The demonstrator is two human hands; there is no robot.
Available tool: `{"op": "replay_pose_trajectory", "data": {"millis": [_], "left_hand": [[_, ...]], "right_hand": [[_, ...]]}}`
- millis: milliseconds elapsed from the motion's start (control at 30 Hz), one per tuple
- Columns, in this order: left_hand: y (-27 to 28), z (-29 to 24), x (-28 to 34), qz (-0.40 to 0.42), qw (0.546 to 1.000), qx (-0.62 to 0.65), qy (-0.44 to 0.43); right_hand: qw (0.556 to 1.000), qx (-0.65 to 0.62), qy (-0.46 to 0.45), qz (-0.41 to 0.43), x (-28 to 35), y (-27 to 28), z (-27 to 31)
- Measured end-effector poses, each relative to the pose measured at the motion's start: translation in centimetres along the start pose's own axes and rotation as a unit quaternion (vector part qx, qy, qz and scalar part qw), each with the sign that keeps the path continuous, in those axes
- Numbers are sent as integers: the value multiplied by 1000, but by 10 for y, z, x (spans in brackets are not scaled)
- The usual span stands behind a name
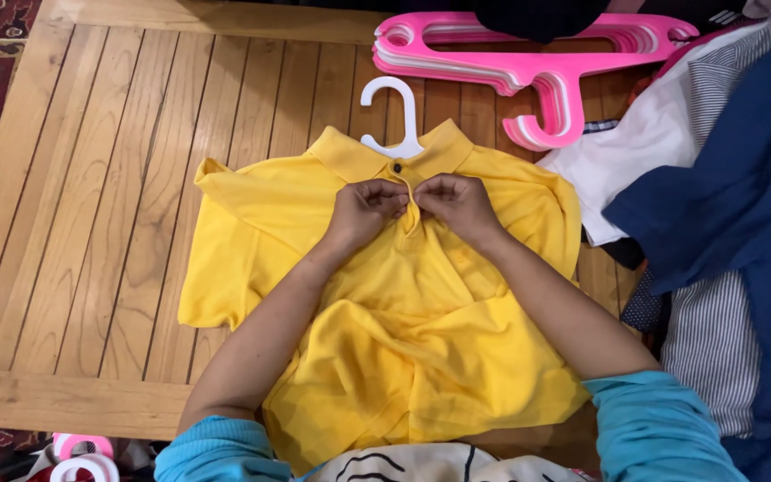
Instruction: The person places a yellow polo shirt on a wooden table, buttons the collar, and hangs it on a white hanger. They then repeat the process with a blue polo shirt, buttoning it and hanging it on a pink hanger.
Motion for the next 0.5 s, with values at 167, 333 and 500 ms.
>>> {"op": "replay_pose_trajectory", "data": {"millis": [167,333,500], "left_hand": [[1,-14,5,1,1000,-12,1],[1,2,1,-6,1000,-28,-8],[2,0,0,2,999,-19,-38]], "right_hand": [[1000,-16,-19,-6,3,-8,-3],[999,17,-23,-24,6,-10,-1],[998,56,10,-38,7,-9,-1]]}}
Point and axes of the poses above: each hand's wrist, its own x-axis away from the middle knuckle, its own y-axis out of the back of the hand, z = x × y, the point moved 2 cm from there along -x, towards the middle knuckle, and after that the axes turned 4 degrees about -y, right-handed, at the moved point
